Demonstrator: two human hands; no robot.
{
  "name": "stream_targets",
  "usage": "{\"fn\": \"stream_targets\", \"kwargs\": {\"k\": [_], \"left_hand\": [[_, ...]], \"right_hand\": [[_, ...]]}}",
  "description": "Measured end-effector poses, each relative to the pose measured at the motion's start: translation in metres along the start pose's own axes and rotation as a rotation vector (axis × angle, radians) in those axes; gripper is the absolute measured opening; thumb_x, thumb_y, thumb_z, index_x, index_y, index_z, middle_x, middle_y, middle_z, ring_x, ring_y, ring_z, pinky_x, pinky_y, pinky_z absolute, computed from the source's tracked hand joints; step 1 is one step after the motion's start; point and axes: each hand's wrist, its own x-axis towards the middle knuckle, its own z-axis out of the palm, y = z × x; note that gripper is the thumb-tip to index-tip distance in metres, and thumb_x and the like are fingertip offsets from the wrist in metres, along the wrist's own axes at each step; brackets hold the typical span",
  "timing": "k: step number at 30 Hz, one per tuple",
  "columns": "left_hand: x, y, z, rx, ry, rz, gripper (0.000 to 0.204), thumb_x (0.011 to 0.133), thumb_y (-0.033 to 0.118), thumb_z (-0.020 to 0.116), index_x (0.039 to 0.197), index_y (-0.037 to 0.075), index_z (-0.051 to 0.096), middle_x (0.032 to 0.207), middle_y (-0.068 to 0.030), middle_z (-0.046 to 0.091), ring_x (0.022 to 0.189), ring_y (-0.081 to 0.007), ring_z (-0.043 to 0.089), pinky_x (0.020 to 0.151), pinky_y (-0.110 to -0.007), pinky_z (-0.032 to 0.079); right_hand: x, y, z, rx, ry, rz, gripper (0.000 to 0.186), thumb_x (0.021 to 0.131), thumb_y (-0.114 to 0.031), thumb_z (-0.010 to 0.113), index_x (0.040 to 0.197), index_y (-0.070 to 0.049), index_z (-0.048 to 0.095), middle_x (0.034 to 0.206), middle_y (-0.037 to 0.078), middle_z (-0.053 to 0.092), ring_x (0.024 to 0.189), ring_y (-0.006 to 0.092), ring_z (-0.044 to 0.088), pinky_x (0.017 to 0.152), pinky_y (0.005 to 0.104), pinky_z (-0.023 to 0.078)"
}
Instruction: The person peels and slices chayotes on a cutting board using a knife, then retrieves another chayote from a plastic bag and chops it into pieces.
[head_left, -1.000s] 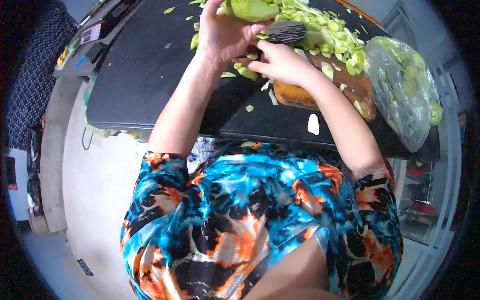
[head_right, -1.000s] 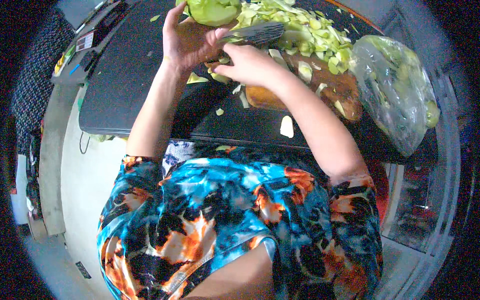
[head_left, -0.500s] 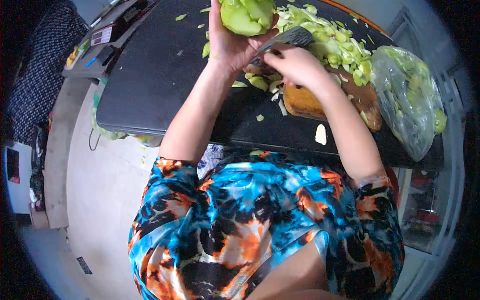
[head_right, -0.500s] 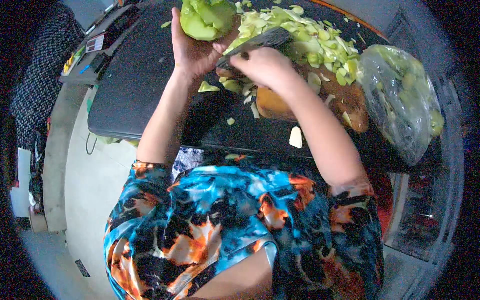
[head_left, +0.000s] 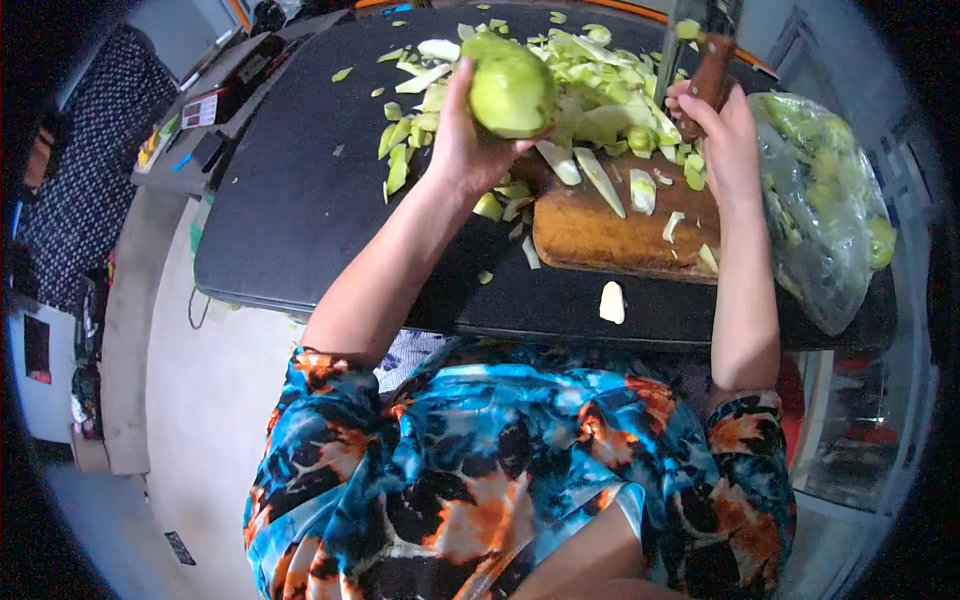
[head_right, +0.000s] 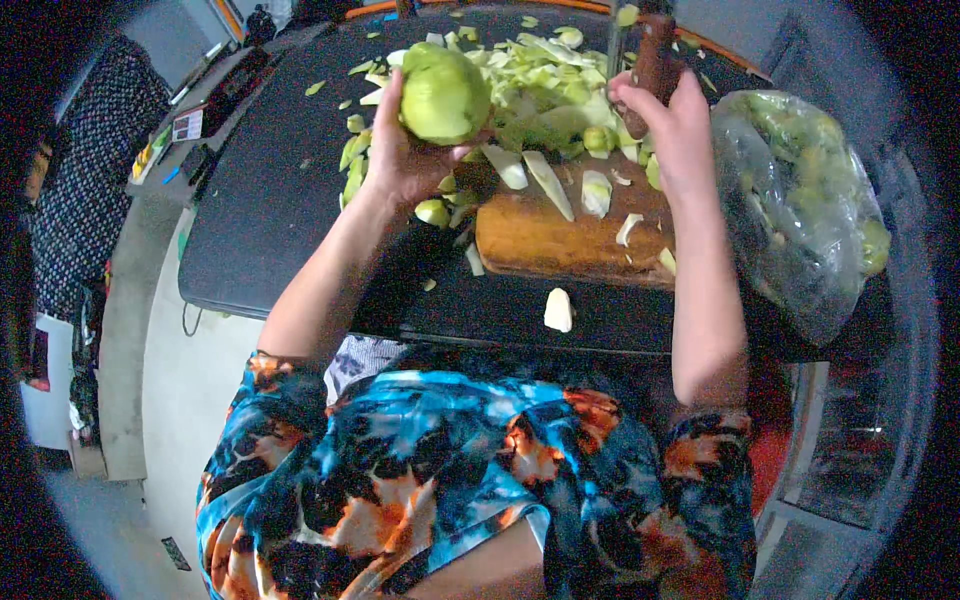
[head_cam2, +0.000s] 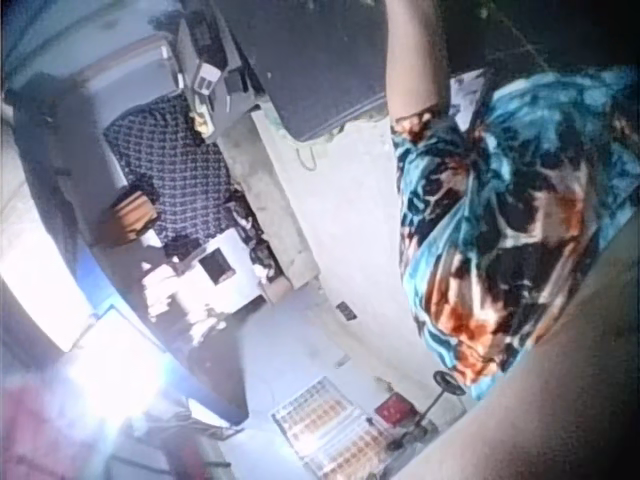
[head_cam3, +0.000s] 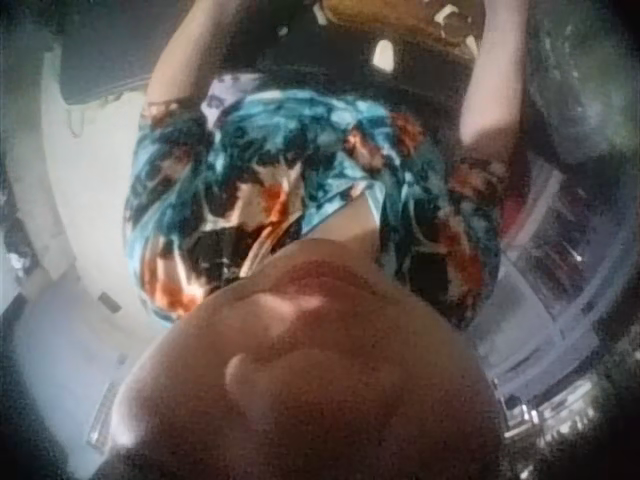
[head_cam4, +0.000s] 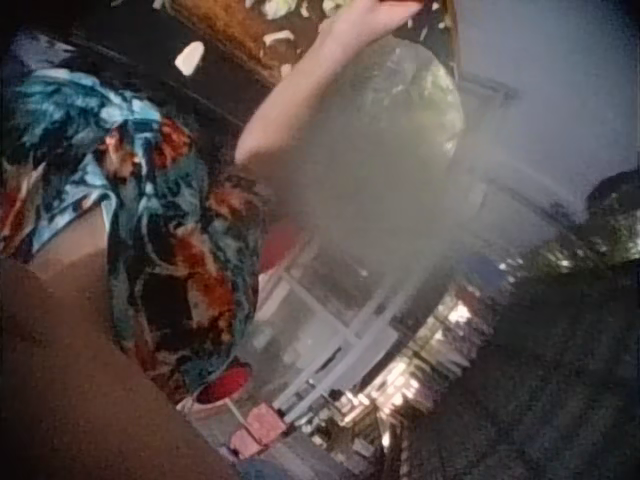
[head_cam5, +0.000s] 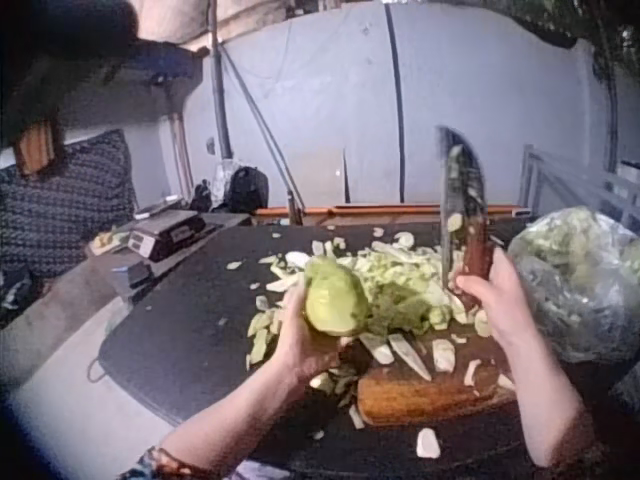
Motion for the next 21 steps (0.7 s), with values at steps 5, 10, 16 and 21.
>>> {"fn": "stream_targets", "kwargs": {"k": [5,10,16,21], "left_hand": [[0.012,-0.028,0.012,-0.015,0.069,-0.009,0.068,0.086,0.058,0.047,0.133,0.010,0.039,0.129,-0.0170,0.046,0.112,-0.0375,0.051,0.087,-0.044,0.052],[0.006,-0.028,0.003,0.008,-0.082,-0.114,0.067,0.090,0.047,0.047,0.136,0.000,0.032,0.132,-0.0193,0.043,0.115,-0.0357,0.050,0.090,-0.041,0.051],[0.003,-0.034,0.010,0.139,-0.023,-0.041,0.059,0.088,0.047,0.051,0.129,0.005,0.041,0.123,-0.0125,0.053,0.112,-0.0268,0.053,0.090,-0.043,0.048],[0.005,-0.032,0.000,0.010,-0.030,-0.049,0.057,0.088,0.047,0.051,0.128,0.007,0.043,0.120,-0.0131,0.054,0.111,-0.0261,0.054,0.089,-0.042,0.049]], "right_hand": [[-0.009,0.006,0.003,0.040,-0.082,0.045,0.013,0.082,-0.012,0.065,0.087,-0.002,0.058,0.070,0.002,0.057,0.063,0.0098,0.055,0.059,0.0229,0.043],[-0.018,0.003,0.000,-0.080,-0.103,0.074,0.032,0.092,-0.034,0.055,0.089,-0.002,0.061,0.063,-0.004,0.045,0.056,0.0054,0.040,0.051,0.0214,0.031],[-0.033,-0.001,0.020,-0.356,-0.314,-0.033,0.038,0.092,-0.037,0.053,0.089,0.000,0.060,0.064,0.001,0.048,0.063,0.0075,0.044,0.058,0.0241,0.037],[-0.037,-0.007,0.025,-0.503,-0.356,-0.149,0.037,0.086,-0.034,0.062,0.086,0.002,0.056,0.068,0.008,0.052,0.063,0.0133,0.049,0.060,0.0284,0.042]]}}
